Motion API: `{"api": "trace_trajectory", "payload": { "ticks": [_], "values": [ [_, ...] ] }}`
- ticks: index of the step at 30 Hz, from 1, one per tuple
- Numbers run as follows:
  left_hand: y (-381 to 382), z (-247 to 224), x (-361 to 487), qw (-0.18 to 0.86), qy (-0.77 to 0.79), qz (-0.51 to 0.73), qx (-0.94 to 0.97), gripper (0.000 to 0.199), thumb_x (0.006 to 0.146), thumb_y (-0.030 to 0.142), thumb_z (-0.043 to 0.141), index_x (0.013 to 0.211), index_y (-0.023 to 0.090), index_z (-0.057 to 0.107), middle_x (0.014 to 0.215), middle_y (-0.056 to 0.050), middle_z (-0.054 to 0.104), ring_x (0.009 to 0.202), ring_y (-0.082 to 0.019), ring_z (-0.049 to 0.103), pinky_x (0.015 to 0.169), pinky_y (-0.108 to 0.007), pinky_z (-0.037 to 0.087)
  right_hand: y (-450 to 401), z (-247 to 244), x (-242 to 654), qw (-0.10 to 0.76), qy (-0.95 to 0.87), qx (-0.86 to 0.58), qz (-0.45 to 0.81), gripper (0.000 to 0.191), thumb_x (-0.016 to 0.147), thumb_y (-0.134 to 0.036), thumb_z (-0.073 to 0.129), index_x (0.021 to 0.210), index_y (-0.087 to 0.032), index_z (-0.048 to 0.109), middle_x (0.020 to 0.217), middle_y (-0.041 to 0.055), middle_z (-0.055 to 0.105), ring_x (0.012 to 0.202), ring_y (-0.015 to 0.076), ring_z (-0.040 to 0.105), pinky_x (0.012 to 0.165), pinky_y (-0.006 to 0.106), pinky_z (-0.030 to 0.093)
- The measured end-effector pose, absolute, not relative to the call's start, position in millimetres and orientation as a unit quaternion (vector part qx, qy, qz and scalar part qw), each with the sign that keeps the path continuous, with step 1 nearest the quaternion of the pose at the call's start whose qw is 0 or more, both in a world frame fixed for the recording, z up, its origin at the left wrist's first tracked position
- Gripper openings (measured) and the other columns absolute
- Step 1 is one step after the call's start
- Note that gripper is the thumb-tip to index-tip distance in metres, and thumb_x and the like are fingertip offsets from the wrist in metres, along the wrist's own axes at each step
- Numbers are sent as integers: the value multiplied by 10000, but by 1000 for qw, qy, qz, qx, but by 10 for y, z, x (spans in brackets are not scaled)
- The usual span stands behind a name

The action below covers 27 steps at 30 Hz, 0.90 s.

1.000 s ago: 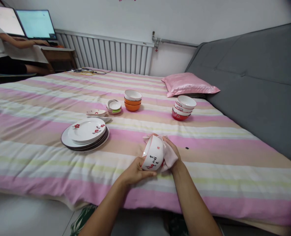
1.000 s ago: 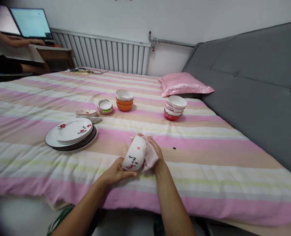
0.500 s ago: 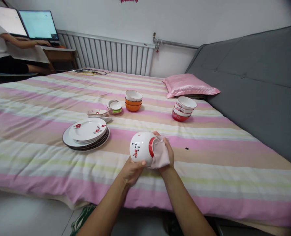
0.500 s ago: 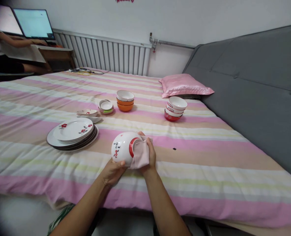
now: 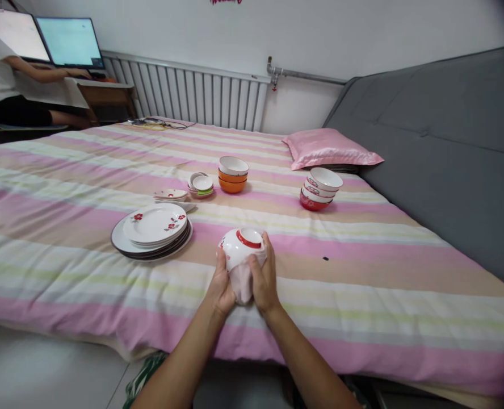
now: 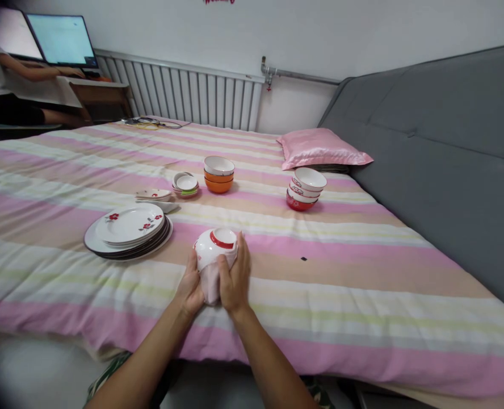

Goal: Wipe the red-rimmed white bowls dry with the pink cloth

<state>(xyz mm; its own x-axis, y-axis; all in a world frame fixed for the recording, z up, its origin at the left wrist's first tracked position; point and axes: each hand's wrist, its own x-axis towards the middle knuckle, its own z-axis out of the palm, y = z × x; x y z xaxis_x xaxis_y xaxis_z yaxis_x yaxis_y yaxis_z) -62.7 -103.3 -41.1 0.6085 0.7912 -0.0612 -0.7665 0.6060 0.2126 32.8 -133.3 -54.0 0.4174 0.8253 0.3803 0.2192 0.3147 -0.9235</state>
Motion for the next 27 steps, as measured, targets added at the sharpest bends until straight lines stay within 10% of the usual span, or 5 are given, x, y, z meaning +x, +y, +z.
{"api": "trace_trajectory", "payload": {
  "ticks": [8,27],
  "values": [
    [-1070,-353,-647,882,62,439,160,691,956,588,239,1470,143,362,1391,-116,557,1365,-191,433,1178,-311,233,-1454,-434,226,482,-649,-589,-6,760,923,-378,466,1531,-170,61,1610,164,65,1484,330,56,1144,626,176],
    [-1219,-384,-554,876,47,433,207,554,919,599,362,1212,231,653,1385,-45,569,1453,-189,265,1204,-325,126,-1492,-188,301,418,-727,-543,-48,605,835,-275,546,1428,-258,428,1471,43,473,1406,287,324,1184,521,101]
  ]
}}
